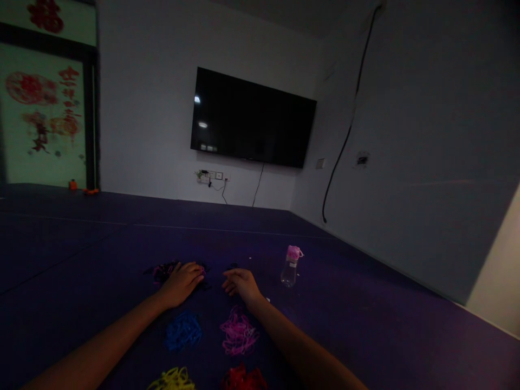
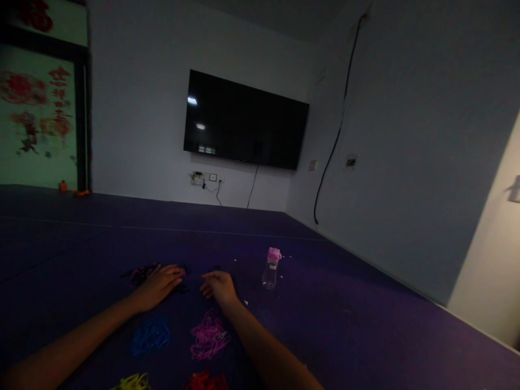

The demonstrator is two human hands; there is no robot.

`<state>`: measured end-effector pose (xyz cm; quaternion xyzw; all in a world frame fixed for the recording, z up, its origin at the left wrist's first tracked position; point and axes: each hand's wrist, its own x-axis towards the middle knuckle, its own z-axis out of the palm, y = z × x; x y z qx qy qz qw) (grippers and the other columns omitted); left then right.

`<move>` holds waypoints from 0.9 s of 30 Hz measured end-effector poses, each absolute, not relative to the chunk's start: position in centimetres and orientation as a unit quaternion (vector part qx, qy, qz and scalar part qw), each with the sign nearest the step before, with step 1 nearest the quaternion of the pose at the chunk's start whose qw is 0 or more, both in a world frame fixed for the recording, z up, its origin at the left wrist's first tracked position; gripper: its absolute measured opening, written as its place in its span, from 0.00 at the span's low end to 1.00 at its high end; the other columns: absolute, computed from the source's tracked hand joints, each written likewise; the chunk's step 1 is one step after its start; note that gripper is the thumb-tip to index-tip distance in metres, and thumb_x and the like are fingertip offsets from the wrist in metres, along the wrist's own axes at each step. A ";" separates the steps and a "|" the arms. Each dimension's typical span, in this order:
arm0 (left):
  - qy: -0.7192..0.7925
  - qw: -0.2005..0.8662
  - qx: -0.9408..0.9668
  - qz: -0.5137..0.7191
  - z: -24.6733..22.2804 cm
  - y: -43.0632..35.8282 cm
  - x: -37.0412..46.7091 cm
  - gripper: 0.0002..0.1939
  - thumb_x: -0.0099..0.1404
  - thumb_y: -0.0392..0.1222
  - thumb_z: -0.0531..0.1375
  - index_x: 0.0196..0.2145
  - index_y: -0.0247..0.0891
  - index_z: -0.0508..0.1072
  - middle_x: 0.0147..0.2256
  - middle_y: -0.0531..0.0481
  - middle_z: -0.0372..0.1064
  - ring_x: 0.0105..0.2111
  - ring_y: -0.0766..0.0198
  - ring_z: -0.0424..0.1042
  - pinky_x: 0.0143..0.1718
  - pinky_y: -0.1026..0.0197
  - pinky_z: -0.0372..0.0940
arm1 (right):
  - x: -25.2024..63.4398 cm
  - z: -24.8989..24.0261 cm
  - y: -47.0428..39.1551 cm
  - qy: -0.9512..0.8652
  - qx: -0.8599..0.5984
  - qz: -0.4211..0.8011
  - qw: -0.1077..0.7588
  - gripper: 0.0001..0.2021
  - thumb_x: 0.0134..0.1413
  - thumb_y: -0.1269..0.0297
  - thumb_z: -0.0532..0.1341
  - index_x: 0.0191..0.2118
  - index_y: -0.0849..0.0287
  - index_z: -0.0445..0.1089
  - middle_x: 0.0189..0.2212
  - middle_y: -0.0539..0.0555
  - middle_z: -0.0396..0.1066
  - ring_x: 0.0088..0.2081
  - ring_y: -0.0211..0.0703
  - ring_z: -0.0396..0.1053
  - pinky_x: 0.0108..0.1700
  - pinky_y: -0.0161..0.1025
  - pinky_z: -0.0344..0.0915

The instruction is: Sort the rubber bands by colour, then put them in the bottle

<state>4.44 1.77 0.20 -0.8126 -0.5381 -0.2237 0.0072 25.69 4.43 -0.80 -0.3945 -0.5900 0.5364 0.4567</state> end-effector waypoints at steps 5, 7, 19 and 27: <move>-0.551 -0.003 -0.808 -0.206 -0.2 2.3 4.2 0.20 0.67 0.49 0.43 0.50 0.43 0.68 0.57 0.46 0.60 0.59 0.53 0.53 0.58 0.40 0.46 | 25.7 -0.7 4.5 -0.588 -0.401 0.539 0.451 0.12 0.42 0.59 0.59 0.30 0.63 0.71 0.18 0.52 0.70 0.18 0.35 0.65 0.23 0.32 0.57; -0.561 -0.013 -0.805 -0.195 -0.3 2.4 4.2 0.20 0.67 0.50 0.44 0.51 0.43 0.66 0.58 0.46 0.57 0.60 0.52 0.50 0.57 0.39 0.45 | 25.7 -0.7 4.6 -0.587 -0.403 0.541 0.448 0.12 0.42 0.58 0.59 0.30 0.63 0.71 0.18 0.52 0.70 0.18 0.35 0.65 0.23 0.32 0.58; -0.528 -0.006 -0.820 -0.223 -0.2 2.4 4.1 0.18 0.68 0.45 0.44 0.48 0.44 0.68 0.50 0.47 0.66 0.54 0.57 0.59 0.56 0.43 0.50 | 25.8 -0.4 4.4 -0.589 -0.398 0.541 0.449 0.11 0.42 0.59 0.59 0.30 0.63 0.71 0.18 0.51 0.71 0.18 0.35 0.65 0.22 0.32 0.58; -0.518 -0.006 -0.815 -0.260 0.0 2.1 4.1 0.18 0.67 0.44 0.44 0.43 0.43 0.72 0.46 0.48 0.69 0.49 0.60 0.64 0.55 0.49 0.54 | 25.8 -0.7 4.7 -0.589 -0.397 0.543 0.447 0.11 0.42 0.60 0.59 0.30 0.63 0.71 0.18 0.51 0.71 0.18 0.34 0.65 0.22 0.31 0.58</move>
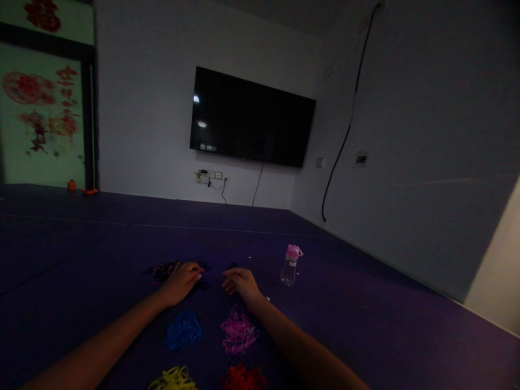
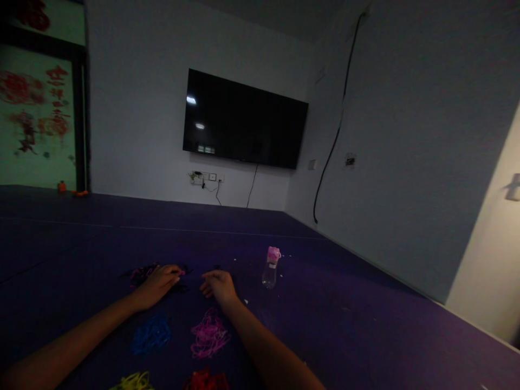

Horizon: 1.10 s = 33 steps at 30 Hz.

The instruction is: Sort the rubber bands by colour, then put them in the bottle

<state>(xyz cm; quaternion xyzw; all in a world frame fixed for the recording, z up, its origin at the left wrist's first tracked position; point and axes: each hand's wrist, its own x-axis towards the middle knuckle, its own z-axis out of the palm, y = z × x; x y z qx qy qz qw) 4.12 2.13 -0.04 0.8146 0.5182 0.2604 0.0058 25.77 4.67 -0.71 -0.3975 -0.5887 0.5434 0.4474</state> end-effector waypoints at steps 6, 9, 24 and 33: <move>0.535 0.012 0.807 0.251 -0.5 2.5 3.8 0.20 0.68 0.47 0.43 0.47 0.43 0.71 0.52 0.46 0.66 0.55 0.57 0.60 0.56 0.47 0.53 | 26.0 -1.2 5.1 -0.600 -0.396 0.541 0.437 0.13 0.45 0.59 0.59 0.35 0.63 0.72 0.20 0.52 0.72 0.20 0.35 0.67 0.24 0.32 0.60; 0.539 0.019 0.807 0.241 -0.3 2.4 4.0 0.20 0.68 0.47 0.43 0.47 0.43 0.71 0.52 0.47 0.66 0.55 0.56 0.59 0.57 0.44 0.50 | 26.0 -1.2 5.1 -0.602 -0.394 0.541 0.436 0.14 0.46 0.59 0.59 0.35 0.63 0.72 0.20 0.52 0.72 0.20 0.35 0.67 0.25 0.32 0.60; 0.465 0.049 0.813 0.346 2.8 -0.5 6.5 0.18 0.66 0.45 0.47 0.36 0.41 0.76 0.44 0.48 0.71 0.46 0.59 0.67 0.53 0.51 0.57 | 26.1 -0.8 4.7 -0.581 -0.397 0.544 0.457 0.16 0.43 0.57 0.59 0.35 0.64 0.72 0.19 0.52 0.71 0.19 0.36 0.67 0.22 0.32 0.59; 0.335 0.261 0.851 0.308 4.0 -6.0 13.2 0.06 0.54 0.40 0.61 0.26 0.40 0.78 0.30 0.52 0.77 0.31 0.65 0.73 0.37 0.64 0.65 | 26.2 -0.8 4.6 -0.555 -0.384 0.541 0.501 0.16 0.39 0.56 0.59 0.32 0.63 0.71 0.18 0.51 0.70 0.19 0.36 0.66 0.21 0.32 0.58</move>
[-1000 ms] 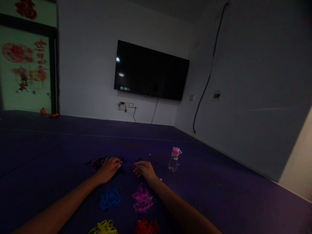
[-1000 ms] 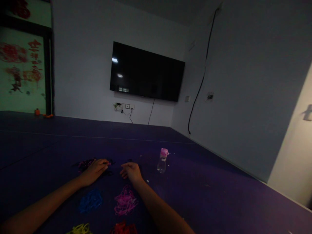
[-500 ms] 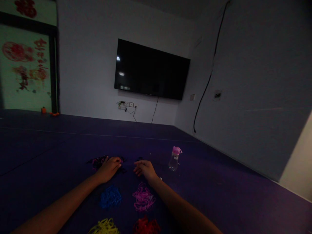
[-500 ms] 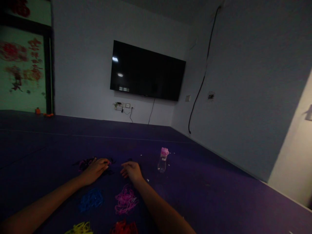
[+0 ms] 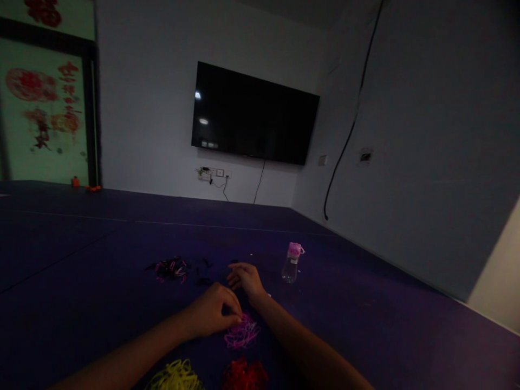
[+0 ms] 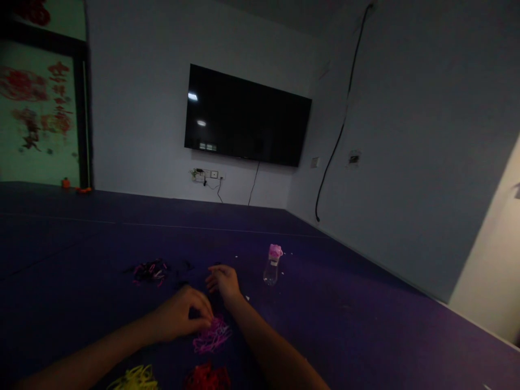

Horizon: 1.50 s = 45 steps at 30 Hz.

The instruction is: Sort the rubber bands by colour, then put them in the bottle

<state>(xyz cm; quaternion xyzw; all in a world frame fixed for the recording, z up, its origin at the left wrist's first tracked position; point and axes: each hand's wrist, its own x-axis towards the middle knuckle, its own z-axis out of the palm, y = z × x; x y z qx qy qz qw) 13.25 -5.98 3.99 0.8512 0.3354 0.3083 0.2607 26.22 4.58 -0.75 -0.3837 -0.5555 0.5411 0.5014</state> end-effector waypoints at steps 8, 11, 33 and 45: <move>0.397 0.248 0.831 0.301 3.3 -6.1 13.3 0.06 0.50 0.32 0.61 0.24 0.40 0.78 0.26 0.53 0.77 0.29 0.65 0.73 0.35 0.65 0.63 | 26.2 -0.7 4.6 -0.560 -0.381 0.542 0.497 0.16 0.40 0.56 0.59 0.33 0.64 0.71 0.18 0.52 0.70 0.18 0.36 0.66 0.20 0.32 0.58; 0.409 0.221 0.822 0.330 3.6 -5.7 13.0 0.04 0.51 0.35 0.62 0.23 0.40 0.77 0.26 0.54 0.76 0.29 0.65 0.72 0.36 0.64 0.63 | 26.4 -0.8 4.7 -0.566 -0.378 0.542 0.493 0.15 0.41 0.58 0.59 0.34 0.64 0.71 0.18 0.52 0.70 0.19 0.36 0.66 0.21 0.32 0.58; 0.628 -0.135 0.659 0.392 1.4 -5.0 -1.9 0.18 0.62 0.51 0.48 0.35 0.39 0.72 0.38 0.45 0.74 0.40 0.55 0.70 0.44 0.53 0.64 | 32.7 0.9 -4.4 -0.814 -0.325 0.361 0.319 0.27 0.42 0.52 0.66 0.50 0.55 0.69 0.51 0.58 0.67 0.54 0.54 0.62 0.56 0.49 0.55; 0.590 -0.164 0.705 0.357 1.4 -4.4 -2.3 0.17 0.62 0.49 0.49 0.35 0.38 0.74 0.36 0.45 0.74 0.40 0.56 0.70 0.43 0.53 0.64 | 32.3 1.3 -5.1 -0.879 -0.320 0.252 0.249 0.33 0.40 0.51 0.67 0.54 0.57 0.65 0.55 0.59 0.63 0.56 0.52 0.60 0.58 0.50 0.56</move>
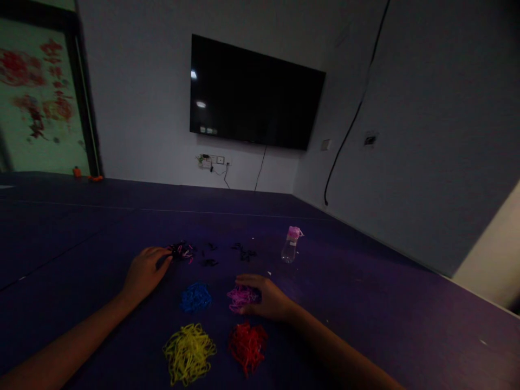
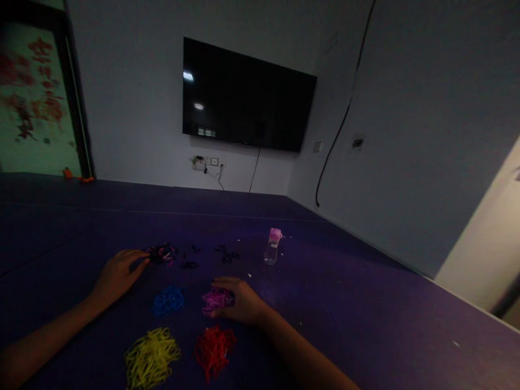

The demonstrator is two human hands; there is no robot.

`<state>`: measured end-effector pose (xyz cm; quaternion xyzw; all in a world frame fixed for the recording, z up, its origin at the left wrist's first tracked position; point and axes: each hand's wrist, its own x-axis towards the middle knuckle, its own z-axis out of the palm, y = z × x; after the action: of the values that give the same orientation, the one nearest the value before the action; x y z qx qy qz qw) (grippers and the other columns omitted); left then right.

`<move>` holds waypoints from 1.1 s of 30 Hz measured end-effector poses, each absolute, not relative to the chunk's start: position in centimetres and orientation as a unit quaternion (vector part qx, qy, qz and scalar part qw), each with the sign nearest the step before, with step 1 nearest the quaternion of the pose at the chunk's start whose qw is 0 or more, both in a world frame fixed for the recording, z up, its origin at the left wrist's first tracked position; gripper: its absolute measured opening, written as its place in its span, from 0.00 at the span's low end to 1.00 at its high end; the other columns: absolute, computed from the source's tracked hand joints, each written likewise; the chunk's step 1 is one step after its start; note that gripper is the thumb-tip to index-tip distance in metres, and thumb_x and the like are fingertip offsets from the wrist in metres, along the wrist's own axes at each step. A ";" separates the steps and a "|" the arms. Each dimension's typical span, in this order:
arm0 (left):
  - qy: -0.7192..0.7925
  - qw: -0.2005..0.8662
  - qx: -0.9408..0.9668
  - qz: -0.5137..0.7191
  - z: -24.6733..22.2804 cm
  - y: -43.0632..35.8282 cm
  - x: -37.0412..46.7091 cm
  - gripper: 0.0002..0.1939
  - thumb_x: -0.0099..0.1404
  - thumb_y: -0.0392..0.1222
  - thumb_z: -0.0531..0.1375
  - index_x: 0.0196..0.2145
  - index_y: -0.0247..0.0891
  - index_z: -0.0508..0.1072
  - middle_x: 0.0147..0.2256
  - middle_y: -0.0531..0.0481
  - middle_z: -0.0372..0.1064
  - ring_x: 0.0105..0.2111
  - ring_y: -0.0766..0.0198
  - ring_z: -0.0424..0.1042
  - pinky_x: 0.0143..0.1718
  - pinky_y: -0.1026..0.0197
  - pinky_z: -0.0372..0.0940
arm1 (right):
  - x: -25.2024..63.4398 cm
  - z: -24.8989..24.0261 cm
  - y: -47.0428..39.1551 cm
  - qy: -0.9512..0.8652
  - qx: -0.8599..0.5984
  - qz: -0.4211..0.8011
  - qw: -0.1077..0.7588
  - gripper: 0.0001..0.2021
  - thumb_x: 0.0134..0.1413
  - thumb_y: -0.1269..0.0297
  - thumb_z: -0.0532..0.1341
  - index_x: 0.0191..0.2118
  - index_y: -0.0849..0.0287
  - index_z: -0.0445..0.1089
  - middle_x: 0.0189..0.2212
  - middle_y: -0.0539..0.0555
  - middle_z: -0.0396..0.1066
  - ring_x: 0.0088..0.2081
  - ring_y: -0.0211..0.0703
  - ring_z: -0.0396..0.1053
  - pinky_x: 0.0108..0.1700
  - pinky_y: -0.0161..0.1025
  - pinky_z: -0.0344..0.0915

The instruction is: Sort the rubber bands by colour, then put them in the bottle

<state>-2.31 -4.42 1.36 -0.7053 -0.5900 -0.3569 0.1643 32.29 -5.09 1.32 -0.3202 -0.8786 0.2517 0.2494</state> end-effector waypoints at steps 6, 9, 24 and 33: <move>-0.590 0.149 -0.718 -0.338 1.2 -4.3 -2.3 0.17 0.62 0.48 0.49 0.34 0.37 0.74 0.38 0.44 0.73 0.41 0.55 0.70 0.45 0.52 0.64 | 32.2 1.2 -5.2 -0.882 -0.320 0.228 0.261 0.30 0.43 0.52 0.65 0.53 0.57 0.66 0.54 0.60 0.64 0.55 0.51 0.61 0.57 0.50 0.57; -0.595 0.136 -0.720 -0.330 1.3 -4.4 -2.3 0.17 0.62 0.48 0.49 0.35 0.36 0.74 0.38 0.44 0.73 0.42 0.55 0.70 0.46 0.53 0.63 | 32.1 1.3 -5.3 -0.886 -0.320 0.222 0.250 0.34 0.39 0.50 0.67 0.54 0.57 0.65 0.54 0.60 0.63 0.56 0.52 0.60 0.57 0.50 0.57; -0.597 0.095 -0.749 -0.271 1.1 -4.5 -2.0 0.20 0.62 0.49 0.47 0.38 0.39 0.76 0.42 0.44 0.73 0.46 0.55 0.69 0.49 0.51 0.62 | 32.1 1.6 -5.8 -0.902 -0.316 0.175 0.235 0.25 0.52 0.53 0.60 0.54 0.59 0.64 0.55 0.61 0.62 0.56 0.49 0.60 0.57 0.48 0.57; -0.619 0.060 -0.735 -0.270 1.3 -4.6 -2.0 0.17 0.59 0.42 0.49 0.34 0.38 0.77 0.38 0.44 0.75 0.41 0.55 0.72 0.46 0.53 0.64 | 31.9 1.7 -5.9 -0.895 -0.367 0.113 0.226 0.18 0.60 0.58 0.52 0.53 0.57 0.66 0.55 0.59 0.63 0.55 0.48 0.61 0.56 0.48 0.57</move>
<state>-1.98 -4.64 1.29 -0.7347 -0.6194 -0.2704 0.0595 31.93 -5.94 1.75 -0.3674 -0.8952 0.1128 0.2257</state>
